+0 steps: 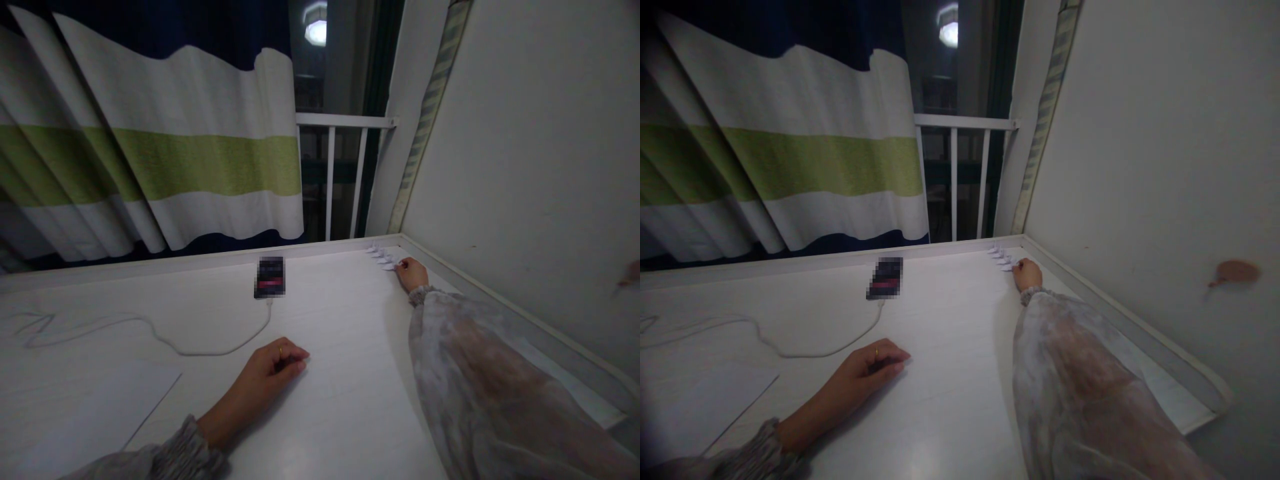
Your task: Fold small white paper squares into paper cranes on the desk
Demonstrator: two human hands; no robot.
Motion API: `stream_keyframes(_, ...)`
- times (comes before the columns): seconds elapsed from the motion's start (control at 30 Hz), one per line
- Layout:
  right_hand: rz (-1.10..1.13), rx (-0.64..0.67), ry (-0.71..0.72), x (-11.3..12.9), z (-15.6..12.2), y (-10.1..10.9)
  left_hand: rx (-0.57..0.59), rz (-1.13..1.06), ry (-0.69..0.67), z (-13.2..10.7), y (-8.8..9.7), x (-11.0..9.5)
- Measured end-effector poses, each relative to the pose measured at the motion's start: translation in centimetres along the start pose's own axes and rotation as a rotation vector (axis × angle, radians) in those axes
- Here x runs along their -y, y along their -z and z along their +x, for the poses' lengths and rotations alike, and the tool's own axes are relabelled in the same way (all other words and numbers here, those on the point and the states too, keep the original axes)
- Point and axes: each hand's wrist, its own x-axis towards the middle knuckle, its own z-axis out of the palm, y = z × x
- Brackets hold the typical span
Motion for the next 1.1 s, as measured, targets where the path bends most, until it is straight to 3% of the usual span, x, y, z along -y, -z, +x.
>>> stream_keyframes(0.4, 0.176, -0.11, -0.091, -0.6, -0.3, -0.3, 0.008, -0.004, -0.005, 0.1, 0.1, 0.3)
stream_keyframes(0.67, 0.331, -0.35, -0.069, -0.5, -3.5, 2.5, -0.029, -0.013, -0.046, -0.1, 0.2, 0.1)
stream_keyframes(0.83, 0.439, -0.348, 0.135, 3.7, -9.1, 3.4, -0.07, 0.035, -0.099, -0.4, 0.1, 0.0)
stream_keyframes(1.1, 0.562, -0.103, 0.718, 14.9, -19.3, 2.2, -0.257, 0.27, -0.195, -3.7, -0.4, -1.2)
